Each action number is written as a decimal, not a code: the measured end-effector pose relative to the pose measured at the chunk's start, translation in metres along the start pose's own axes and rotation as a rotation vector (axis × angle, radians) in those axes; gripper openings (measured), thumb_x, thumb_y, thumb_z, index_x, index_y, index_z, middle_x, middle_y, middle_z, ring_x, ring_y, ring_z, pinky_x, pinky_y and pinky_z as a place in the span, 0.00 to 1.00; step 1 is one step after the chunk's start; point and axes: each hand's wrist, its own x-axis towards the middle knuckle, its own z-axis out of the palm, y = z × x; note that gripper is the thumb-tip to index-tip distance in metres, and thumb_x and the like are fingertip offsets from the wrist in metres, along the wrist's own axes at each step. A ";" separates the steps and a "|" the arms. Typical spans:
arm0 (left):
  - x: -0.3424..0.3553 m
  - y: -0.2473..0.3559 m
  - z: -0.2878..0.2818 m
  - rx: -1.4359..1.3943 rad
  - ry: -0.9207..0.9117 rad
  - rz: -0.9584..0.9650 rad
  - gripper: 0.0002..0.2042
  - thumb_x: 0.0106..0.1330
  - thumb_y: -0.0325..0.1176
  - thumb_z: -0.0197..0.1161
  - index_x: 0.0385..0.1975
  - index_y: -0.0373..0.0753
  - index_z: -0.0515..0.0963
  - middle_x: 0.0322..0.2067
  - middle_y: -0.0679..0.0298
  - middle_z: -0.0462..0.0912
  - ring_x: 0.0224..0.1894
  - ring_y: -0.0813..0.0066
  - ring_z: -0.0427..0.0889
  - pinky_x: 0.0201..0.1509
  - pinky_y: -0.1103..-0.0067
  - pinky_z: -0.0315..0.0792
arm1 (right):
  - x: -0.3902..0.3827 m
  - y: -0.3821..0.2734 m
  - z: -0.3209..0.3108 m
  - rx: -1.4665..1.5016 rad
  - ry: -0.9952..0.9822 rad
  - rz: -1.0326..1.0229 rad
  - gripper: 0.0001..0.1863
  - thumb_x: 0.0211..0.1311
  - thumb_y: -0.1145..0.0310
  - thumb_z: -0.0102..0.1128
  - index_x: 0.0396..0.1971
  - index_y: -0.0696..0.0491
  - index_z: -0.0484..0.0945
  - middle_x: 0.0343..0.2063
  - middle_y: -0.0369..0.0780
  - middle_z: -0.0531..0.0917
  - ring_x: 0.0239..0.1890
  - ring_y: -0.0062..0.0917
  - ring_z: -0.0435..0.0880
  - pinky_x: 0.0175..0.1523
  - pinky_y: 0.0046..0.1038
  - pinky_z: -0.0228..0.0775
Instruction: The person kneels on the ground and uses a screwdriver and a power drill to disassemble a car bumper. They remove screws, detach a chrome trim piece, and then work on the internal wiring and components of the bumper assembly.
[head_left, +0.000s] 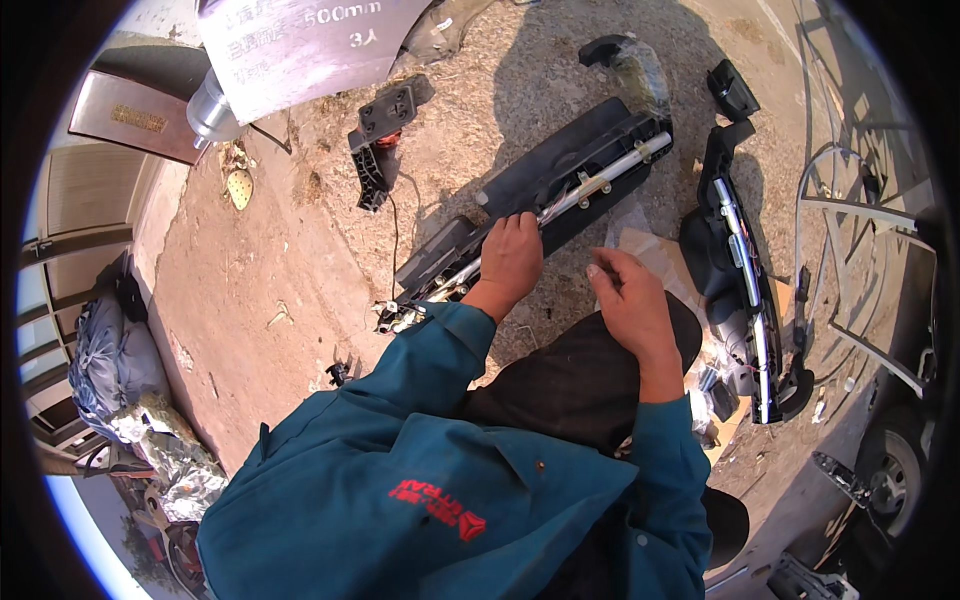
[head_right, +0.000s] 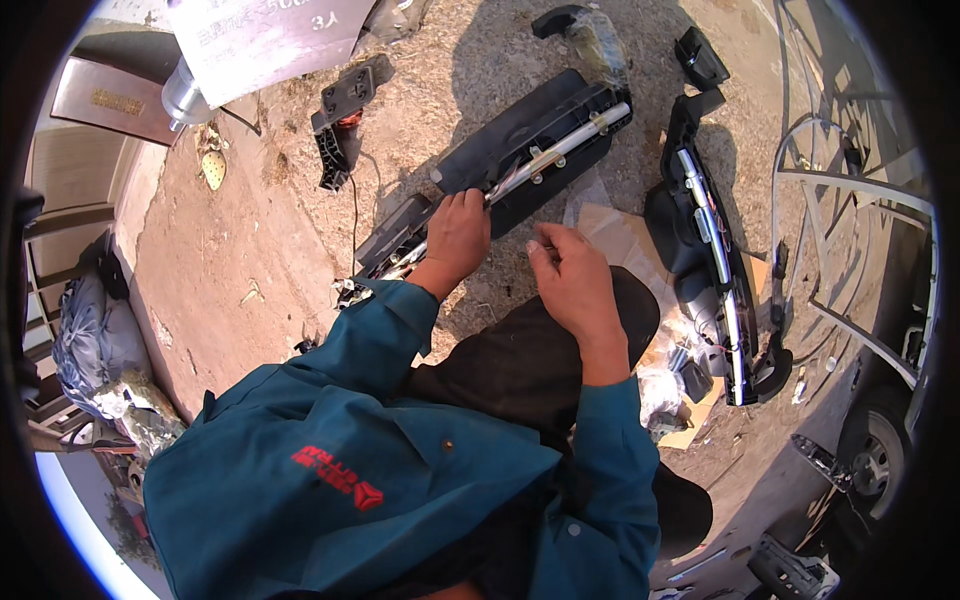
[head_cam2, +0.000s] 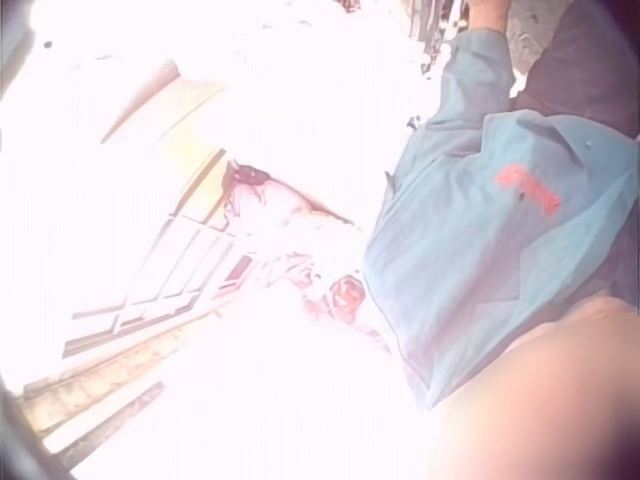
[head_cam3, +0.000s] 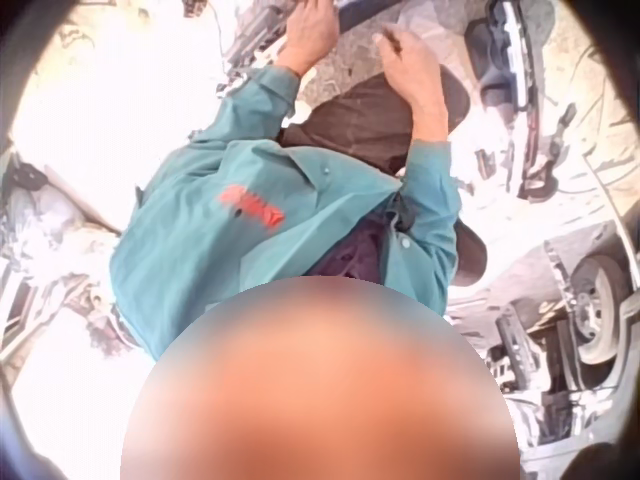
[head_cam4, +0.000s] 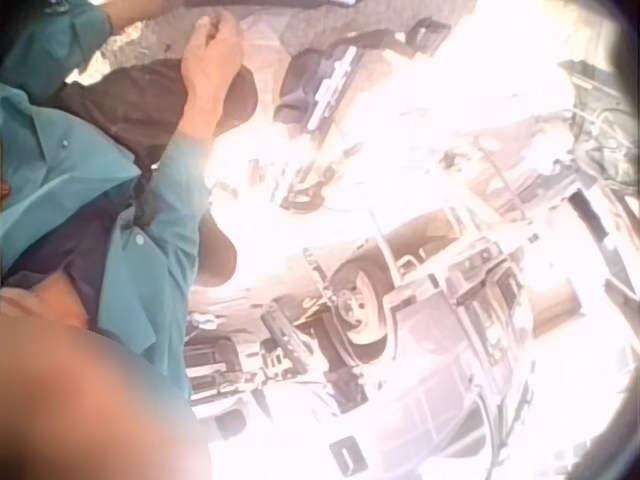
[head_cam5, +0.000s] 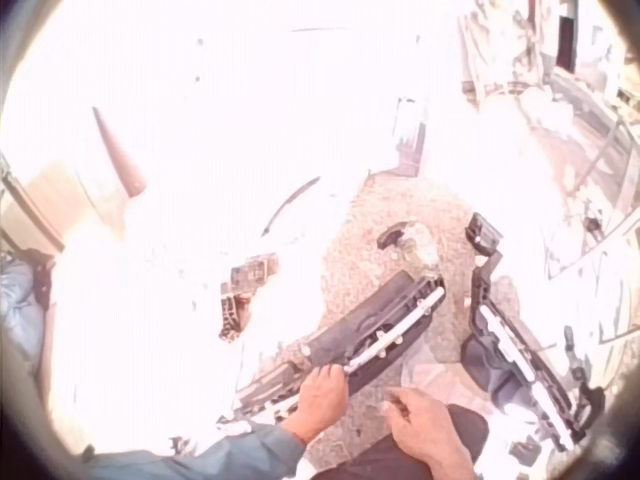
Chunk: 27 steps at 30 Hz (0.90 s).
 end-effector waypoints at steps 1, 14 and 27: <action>-0.001 0.001 -0.002 -0.063 -0.034 -0.016 0.10 0.71 0.30 0.71 0.43 0.37 0.77 0.38 0.49 0.85 0.44 0.43 0.85 0.48 0.54 0.79 | 0.005 0.005 0.009 0.002 -0.007 0.004 0.19 0.79 0.63 0.69 0.60 0.60 0.87 0.50 0.51 0.93 0.48 0.42 0.95 0.56 0.37 0.85; 0.010 -0.030 -0.021 -1.335 -0.318 -0.685 0.17 0.75 0.19 0.66 0.61 0.27 0.77 0.49 0.53 0.92 0.51 0.69 0.92 0.56 0.75 0.84 | 0.068 0.035 0.078 0.166 -0.101 0.147 0.27 0.82 0.70 0.60 0.77 0.52 0.76 0.46 0.40 0.90 0.44 0.25 0.90 0.52 0.33 0.82; 0.006 -0.043 -0.014 -1.146 -0.415 -0.621 0.15 0.76 0.24 0.69 0.60 0.29 0.83 0.45 0.58 0.93 0.44 0.76 0.90 0.49 0.77 0.83 | 0.081 0.058 0.090 0.228 -0.173 0.128 0.18 0.81 0.69 0.62 0.66 0.52 0.86 0.46 0.47 0.93 0.49 0.39 0.93 0.56 0.39 0.82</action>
